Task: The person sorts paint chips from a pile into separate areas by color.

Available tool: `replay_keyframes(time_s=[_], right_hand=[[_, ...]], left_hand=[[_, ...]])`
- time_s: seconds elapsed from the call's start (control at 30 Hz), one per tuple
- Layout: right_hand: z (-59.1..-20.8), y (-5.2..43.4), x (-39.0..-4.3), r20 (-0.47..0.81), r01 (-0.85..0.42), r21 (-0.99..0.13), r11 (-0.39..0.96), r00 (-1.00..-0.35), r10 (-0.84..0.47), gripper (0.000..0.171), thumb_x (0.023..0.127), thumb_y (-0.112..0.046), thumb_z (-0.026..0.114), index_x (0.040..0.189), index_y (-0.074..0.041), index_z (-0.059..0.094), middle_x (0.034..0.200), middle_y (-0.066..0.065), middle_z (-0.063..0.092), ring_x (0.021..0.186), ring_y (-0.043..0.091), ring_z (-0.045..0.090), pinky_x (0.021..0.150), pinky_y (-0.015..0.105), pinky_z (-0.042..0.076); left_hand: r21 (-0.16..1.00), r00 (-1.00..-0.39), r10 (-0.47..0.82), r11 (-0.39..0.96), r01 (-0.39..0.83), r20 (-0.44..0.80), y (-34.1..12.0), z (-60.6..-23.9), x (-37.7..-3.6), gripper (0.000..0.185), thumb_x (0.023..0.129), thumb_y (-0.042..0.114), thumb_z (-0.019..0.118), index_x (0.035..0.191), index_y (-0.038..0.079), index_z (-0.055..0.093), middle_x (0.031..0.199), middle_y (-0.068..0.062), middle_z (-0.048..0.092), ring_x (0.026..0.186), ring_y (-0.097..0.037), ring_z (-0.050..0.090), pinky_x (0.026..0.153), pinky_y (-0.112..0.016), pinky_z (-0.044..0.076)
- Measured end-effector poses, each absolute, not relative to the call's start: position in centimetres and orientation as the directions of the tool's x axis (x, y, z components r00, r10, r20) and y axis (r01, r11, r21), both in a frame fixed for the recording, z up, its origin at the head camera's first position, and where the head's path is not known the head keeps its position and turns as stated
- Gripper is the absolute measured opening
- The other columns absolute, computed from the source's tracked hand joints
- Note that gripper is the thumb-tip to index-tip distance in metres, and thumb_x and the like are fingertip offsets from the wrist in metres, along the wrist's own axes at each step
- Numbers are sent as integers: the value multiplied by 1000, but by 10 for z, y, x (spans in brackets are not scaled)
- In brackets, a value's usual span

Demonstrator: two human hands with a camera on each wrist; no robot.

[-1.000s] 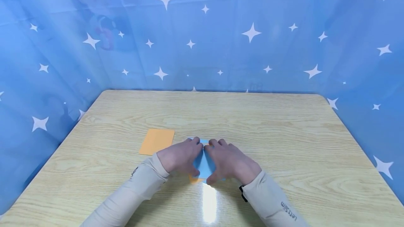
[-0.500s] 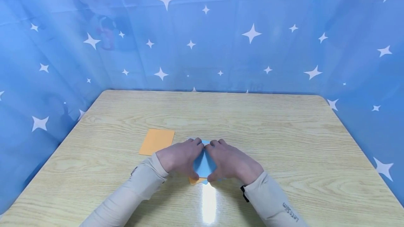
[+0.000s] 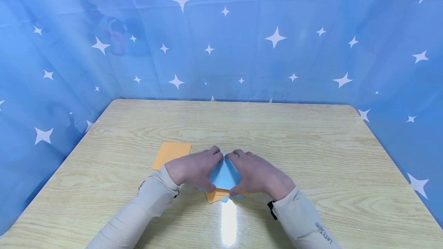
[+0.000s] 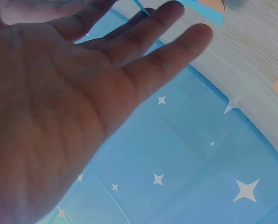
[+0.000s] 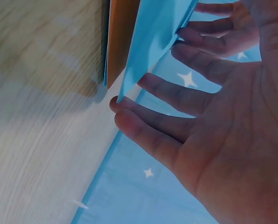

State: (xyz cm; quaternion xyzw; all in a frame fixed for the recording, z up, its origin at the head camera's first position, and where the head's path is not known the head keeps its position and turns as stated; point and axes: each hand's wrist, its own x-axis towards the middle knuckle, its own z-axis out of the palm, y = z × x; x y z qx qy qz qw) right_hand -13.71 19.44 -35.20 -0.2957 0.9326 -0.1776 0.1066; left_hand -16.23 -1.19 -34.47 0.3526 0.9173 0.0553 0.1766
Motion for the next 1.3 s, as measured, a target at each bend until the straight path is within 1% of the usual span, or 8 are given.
replay_keyframes(time_s=[0.1,0.23,0.4,0.57,0.63,0.7,0.9,1.3], right_hand=[[-352,196,-138,-103,-498,-395,772,-812,-575,85,69,-38,93,140,-12,54,133,5,57,102,22,56,82,38,51],[-351,198,-141,-106,-490,-396,777,-816,-568,80,72,-36,91,139,-11,55,135,6,57,104,24,55,82,38,50],[-346,200,-142,-99,-484,-394,781,-823,-559,72,78,-33,87,137,-9,56,141,11,55,116,32,52,85,42,51],[-340,204,-141,-73,-482,-406,777,-830,-553,68,83,-35,82,140,-7,57,151,18,47,133,41,45,95,50,51],[-338,206,-140,-48,-492,-409,769,-829,-557,68,83,-35,81,140,-6,57,153,20,45,137,42,43,99,53,49],[-336,206,-139,-21,-500,-409,763,-831,-556,68,83,-35,81,141,-6,58,155,20,44,139,41,41,101,53,48],[-332,206,-138,43,-531,-393,751,-826,-562,68,83,-35,81,141,-7,58,157,17,43,140,37,40,100,50,50],[-326,211,-138,83,-549,-372,748,-823,-562,69,83,-36,82,142,-10,57,158,13,43,140,35,41,101,50,49]], left_hand=[[250,-684,673,740,625,-283,-14,-344,-164,67,76,29,86,130,8,53,119,-4,50,95,-13,55,83,-22,50],[274,-684,674,738,616,-277,-17,-342,-166,65,77,27,86,129,7,54,121,-5,50,94,-13,55,83,-22,50],[292,-692,674,738,609,-260,-21,-337,-168,65,80,27,85,133,6,53,129,-8,49,96,-15,57,85,-24,51],[298,-696,680,730,615,-230,-26,-328,-168,67,81,27,83,137,4,53,140,-11,46,102,-18,57,90,-28,52],[306,-695,685,724,618,-217,-28,-324,-168,67,82,27,82,138,4,53,142,-12,45,104,-19,58,91,-29,52],[315,-695,690,718,621,-202,-31,-320,-168,67,83,28,82,139,3,53,146,-13,43,106,-19,58,92,-29,52],[347,-697,698,703,621,-166,-37,-311,-167,67,84,29,82,139,3,54,153,-15,38,108,-21,61,95,-32,53],[380,-702,699,692,613,-140,-37,-303,-166,68,86,30,82,143,4,54,159,-15,34,114,-22,62,98,-34,52]])
